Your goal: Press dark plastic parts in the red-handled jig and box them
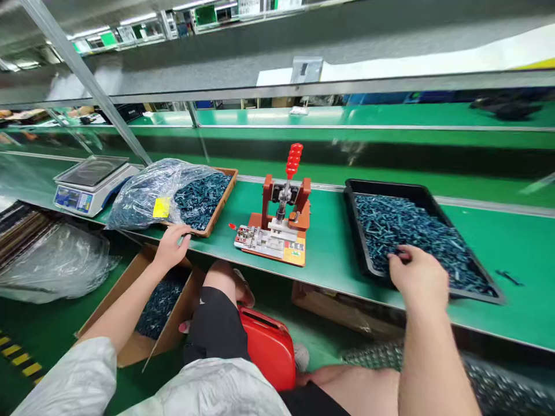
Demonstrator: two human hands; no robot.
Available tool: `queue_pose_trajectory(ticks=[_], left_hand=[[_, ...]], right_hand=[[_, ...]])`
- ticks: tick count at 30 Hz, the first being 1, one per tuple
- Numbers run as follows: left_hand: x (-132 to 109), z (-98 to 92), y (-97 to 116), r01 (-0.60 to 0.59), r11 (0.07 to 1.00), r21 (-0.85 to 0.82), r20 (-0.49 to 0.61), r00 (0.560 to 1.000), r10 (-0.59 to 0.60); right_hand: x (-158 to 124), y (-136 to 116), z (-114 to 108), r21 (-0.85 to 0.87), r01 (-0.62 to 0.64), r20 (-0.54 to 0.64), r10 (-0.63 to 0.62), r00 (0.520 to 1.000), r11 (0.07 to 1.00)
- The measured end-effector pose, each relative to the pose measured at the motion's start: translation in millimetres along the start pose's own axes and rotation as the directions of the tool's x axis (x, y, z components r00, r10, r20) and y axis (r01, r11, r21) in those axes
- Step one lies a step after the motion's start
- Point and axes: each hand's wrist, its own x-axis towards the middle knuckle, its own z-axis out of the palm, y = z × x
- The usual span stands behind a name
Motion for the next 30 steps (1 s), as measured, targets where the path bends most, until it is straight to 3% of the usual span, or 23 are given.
queue_pose_trajectory(ticks=[4,7,13,17,23,30], left_hand=[[76.9,27.2,5.1,0.158,0.98,0.122,0.267,0.946,-0.185],[101.3,34.9,7.9,0.198,0.962,0.19,0.393,0.882,-0.26],[108.6,37.5,5.5,0.299,0.923,0.242,0.398,0.837,-0.376],[109.2,35.6,9.0,0.305,0.917,0.257,0.376,0.843,-0.386],[103.1,36.1,6.0,0.349,0.9,0.262,0.324,0.846,-0.423],[98.9,40.8,-0.1,0.448,0.858,0.251,0.262,0.822,-0.506]], right_hand=[[-6.7,-5.3,-10.0,0.061,0.061,-0.027,-0.059,0.998,0.996],[-15.5,-12.5,-19.2,0.103,0.073,-0.035,-0.07,0.997,0.992],[-20.3,-17.8,-20.6,0.167,0.134,-0.201,-0.099,0.975,0.977],[-19.9,-14.7,-14.4,0.245,0.175,-0.27,-0.107,0.957,0.954],[-15.9,-11.1,-14.0,0.324,0.132,-0.217,-0.063,0.974,0.937],[-10.7,4.0,-16.3,0.505,0.178,-0.211,-0.079,0.974,0.844]])
